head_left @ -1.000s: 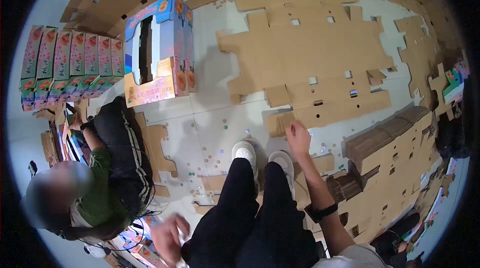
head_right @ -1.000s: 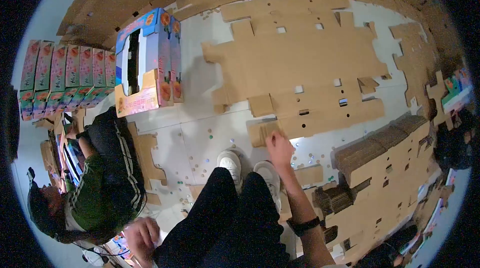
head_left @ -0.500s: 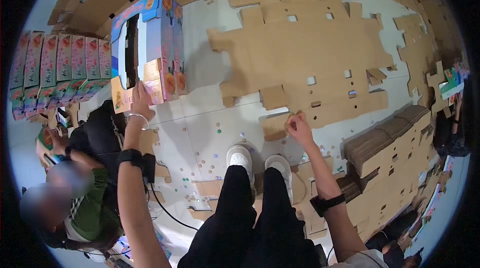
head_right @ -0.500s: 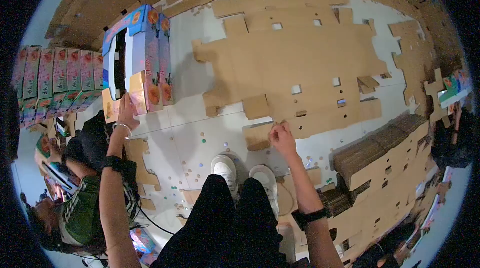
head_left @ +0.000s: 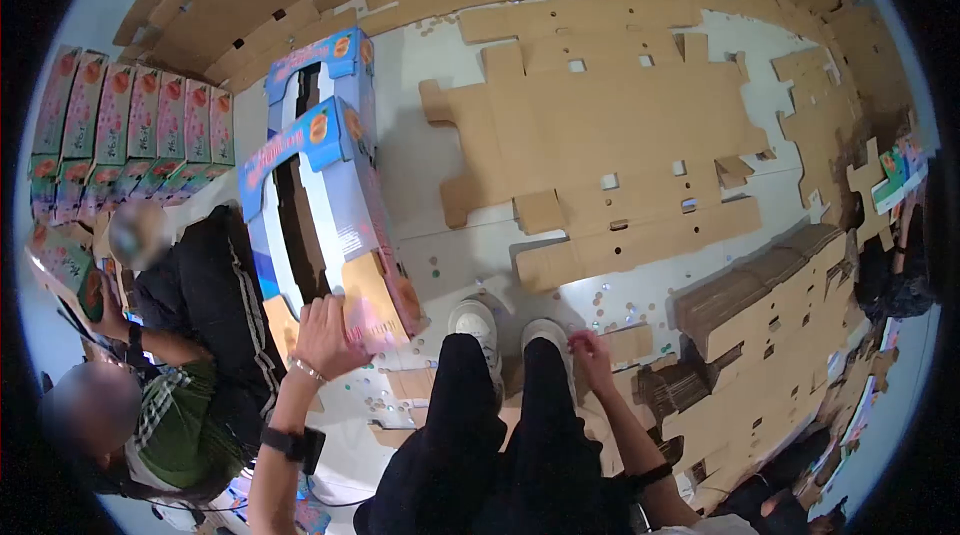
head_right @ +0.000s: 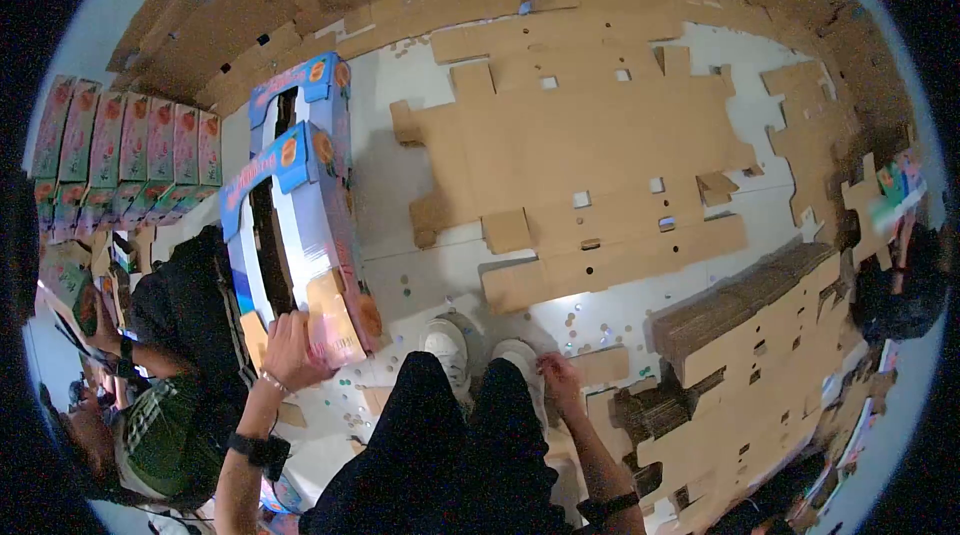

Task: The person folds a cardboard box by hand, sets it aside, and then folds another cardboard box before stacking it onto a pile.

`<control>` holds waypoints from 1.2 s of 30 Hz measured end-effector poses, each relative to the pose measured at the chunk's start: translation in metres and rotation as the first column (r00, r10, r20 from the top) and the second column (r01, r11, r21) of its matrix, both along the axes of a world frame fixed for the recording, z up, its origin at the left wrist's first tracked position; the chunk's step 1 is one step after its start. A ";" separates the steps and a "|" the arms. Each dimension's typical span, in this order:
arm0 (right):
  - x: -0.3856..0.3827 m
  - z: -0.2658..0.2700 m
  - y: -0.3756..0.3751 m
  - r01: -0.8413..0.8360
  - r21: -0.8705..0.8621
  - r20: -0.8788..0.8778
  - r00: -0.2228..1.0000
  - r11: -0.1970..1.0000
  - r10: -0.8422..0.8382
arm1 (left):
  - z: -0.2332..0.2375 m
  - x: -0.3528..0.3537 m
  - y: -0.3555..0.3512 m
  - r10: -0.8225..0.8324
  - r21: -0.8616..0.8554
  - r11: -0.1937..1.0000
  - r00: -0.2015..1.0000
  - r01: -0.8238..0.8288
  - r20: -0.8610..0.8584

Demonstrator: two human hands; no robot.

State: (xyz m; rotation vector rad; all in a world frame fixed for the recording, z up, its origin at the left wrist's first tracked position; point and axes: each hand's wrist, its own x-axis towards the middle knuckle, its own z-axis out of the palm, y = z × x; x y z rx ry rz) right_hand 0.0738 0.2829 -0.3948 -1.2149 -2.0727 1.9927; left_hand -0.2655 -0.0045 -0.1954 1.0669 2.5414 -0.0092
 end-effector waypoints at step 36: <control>0.171 0.412 0.060 0.176 0.208 -0.433 0.899 0.962 -0.071 | 0.257 0.559 -0.040 -0.436 0.318 0.729 0.770 0.606 -0.466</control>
